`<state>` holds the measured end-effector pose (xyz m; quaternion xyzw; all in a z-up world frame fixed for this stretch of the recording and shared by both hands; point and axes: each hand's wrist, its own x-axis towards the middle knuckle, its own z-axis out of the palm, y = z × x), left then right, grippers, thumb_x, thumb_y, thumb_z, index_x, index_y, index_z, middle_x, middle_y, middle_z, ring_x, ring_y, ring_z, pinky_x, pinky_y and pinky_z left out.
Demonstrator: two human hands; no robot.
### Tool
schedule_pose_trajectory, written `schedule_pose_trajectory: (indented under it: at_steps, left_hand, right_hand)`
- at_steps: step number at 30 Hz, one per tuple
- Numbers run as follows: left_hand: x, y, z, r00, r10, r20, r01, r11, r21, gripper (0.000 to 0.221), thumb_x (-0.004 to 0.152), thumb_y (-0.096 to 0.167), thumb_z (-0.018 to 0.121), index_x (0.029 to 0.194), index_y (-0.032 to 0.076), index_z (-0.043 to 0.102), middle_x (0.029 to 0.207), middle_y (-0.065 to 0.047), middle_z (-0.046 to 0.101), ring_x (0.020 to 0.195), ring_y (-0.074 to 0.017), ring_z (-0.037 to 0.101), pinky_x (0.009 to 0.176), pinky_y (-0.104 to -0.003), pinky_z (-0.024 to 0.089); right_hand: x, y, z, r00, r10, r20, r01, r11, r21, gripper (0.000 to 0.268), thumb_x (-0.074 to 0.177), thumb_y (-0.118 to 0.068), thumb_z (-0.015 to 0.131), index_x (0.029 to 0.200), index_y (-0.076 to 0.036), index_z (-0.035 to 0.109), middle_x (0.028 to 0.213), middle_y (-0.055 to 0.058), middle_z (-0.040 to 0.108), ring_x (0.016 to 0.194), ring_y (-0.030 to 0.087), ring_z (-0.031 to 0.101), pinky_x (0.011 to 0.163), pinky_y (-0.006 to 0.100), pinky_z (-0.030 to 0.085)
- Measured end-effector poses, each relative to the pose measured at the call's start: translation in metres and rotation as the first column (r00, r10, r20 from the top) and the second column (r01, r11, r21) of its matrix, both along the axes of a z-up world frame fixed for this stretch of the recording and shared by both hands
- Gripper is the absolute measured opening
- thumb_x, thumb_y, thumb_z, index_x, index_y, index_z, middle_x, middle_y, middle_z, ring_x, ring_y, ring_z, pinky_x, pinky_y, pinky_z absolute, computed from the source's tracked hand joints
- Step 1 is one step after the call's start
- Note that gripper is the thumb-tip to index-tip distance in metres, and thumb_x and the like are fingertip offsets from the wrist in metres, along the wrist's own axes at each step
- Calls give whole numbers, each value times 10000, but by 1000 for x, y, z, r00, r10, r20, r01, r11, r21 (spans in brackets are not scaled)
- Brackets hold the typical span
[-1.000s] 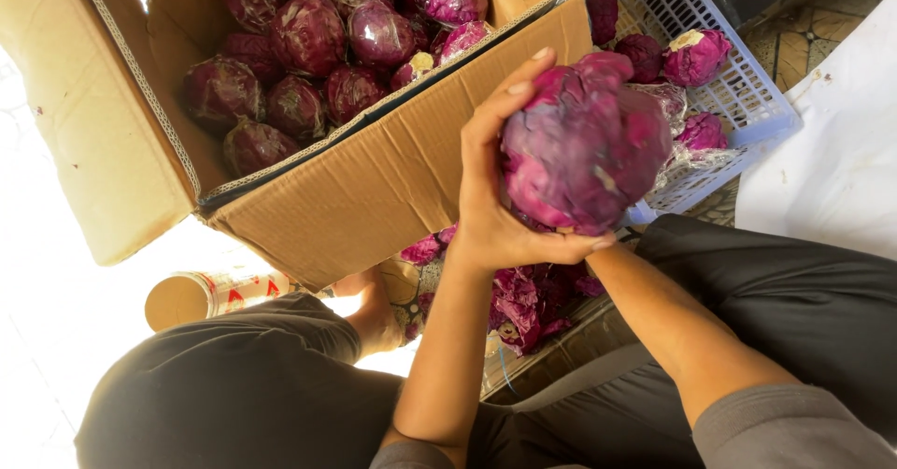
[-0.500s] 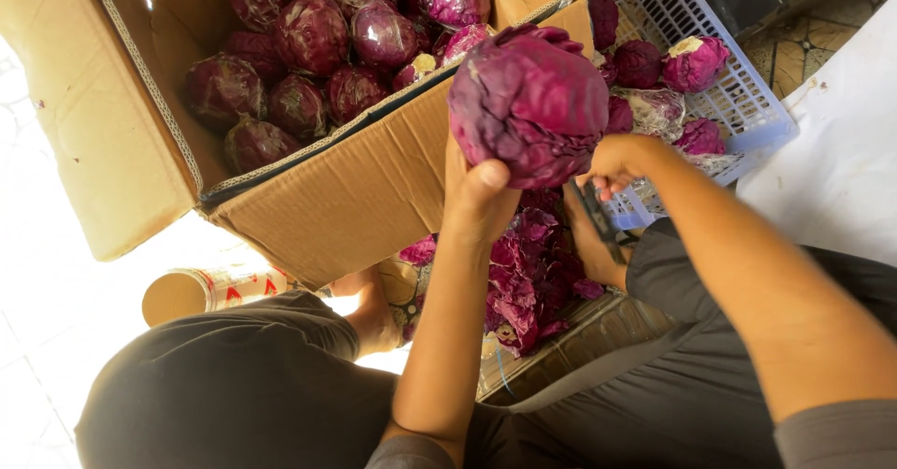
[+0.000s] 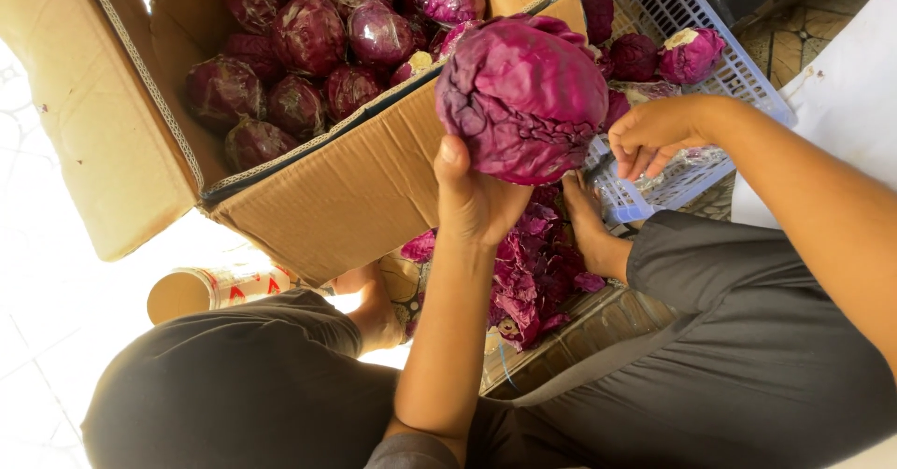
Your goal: The person removes the outer leaves and plastic wrap from heads of red cabbage using a knife and their hands.
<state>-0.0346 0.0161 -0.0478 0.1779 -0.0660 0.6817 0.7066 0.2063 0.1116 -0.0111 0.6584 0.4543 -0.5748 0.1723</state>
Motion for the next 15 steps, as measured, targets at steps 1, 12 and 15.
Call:
schedule_pose_trajectory:
  at_steps: [1,12,15]
  left_hand:
    - [-4,-2,4,1000,-4,-1,4,1000,-3,895,958,588,637,1613,62,329,1486,-224,529,1375,-393,501,1170,-639,373]
    - [-24,2,10,994,72,-87,-72,997,-5,912,944,596,651,1610,74,311,1508,-218,506,1408,-416,470,1201,-646,367]
    - [-28,5,10,990,84,-111,-84,996,5,897,959,597,631,1611,71,310,1515,-224,500,1415,-409,465,1202,-647,363]
  right_hand:
    - [0,3,-8,1000,-4,-1,4,1000,-3,238,942,-42,495,1042,106,652,1135,430,722,1125,528,694,970,634,530]
    - [53,33,-131,918,290,270,-318,946,65,377,870,-214,608,1102,65,709,971,361,742,858,466,756,732,569,638]
    - [48,27,-193,858,385,340,-458,873,165,425,875,-319,603,1024,48,756,867,313,751,758,420,761,716,547,657]
